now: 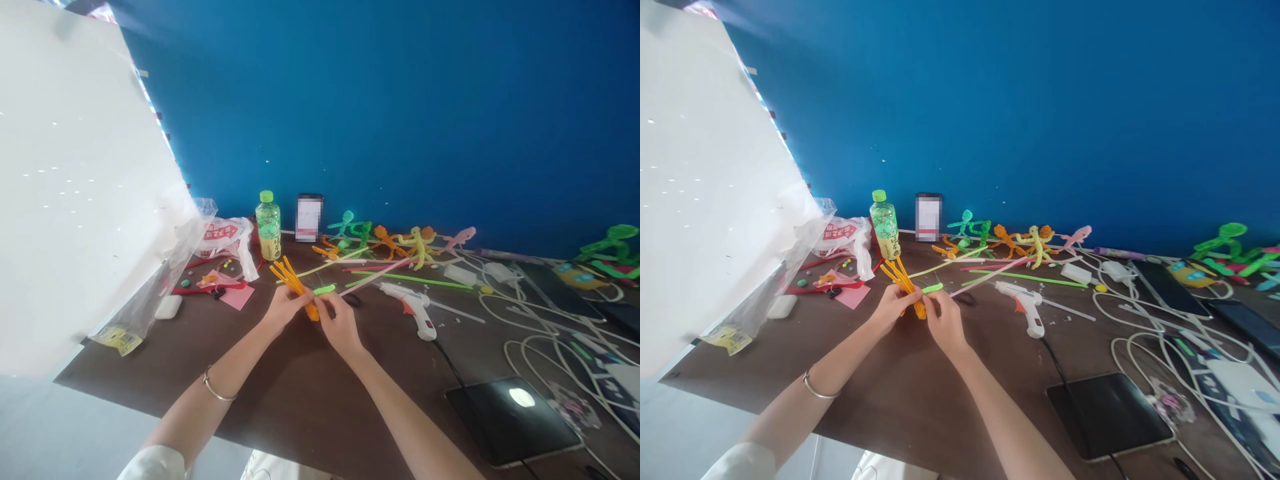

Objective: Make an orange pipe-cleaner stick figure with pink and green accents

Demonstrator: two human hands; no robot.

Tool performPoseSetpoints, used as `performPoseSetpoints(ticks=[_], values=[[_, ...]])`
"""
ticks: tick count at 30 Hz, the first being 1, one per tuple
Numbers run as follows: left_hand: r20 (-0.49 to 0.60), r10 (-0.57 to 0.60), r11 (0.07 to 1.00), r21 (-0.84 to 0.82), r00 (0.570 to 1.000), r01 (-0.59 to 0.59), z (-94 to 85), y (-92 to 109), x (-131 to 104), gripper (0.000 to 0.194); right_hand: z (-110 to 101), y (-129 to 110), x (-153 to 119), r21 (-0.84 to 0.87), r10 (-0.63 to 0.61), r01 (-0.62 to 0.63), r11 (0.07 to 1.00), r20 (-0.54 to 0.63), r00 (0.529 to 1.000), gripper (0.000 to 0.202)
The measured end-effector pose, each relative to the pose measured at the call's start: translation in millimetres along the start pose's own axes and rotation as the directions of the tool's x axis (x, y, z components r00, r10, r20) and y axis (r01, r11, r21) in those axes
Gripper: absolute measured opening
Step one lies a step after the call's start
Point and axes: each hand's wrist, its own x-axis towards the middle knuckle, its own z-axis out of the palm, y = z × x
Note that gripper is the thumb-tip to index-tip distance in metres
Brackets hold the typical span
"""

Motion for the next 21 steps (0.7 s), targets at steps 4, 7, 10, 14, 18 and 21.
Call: performPoseSetpoints(ticks=[4,7,10,14,18,21], values=[[-0.017,-0.016,1.0,0.02,1.0,0.016,2.9,1.1,-1.0,0.021,-5.4,2.8,0.7,-0.295,-0.281,0.286,0.911,0.061,0.958,0.015],[-0.039,-0.065,0.998,-0.003,0.997,0.065,3.1,0.6,0.2,0.021,-12.7,3.1,4.1,-0.514,-0.442,0.494,0.701,0.231,0.867,0.018],[-0.027,-0.136,0.99,-0.027,0.99,0.136,1.1,-0.7,2.7,0.018,-19.2,2.3,7.2,-0.618,-0.496,0.597,0.511,0.356,0.792,0.02],[0.106,-0.202,0.978,-0.031,0.974,0.206,-3.0,-0.8,5.1,0.016,-23.4,2.1,9.9,-0.626,-0.55,0.619,0.474,0.339,0.763,0.013],[0.171,-0.209,0.977,0.068,0.963,0.2,-6.4,0.8,5.9,0.017,-25.1,2.0,11.8,-0.546,-0.529,0.609,0.575,0.319,0.786,0.013],[0.288,-0.181,0.984,0.062,0.94,0.17,-8.8,2.0,6.9,0.014,-25.8,3.4,12.5,-0.486,-0.503,0.6,0.635,0.33,0.799,0.014]])
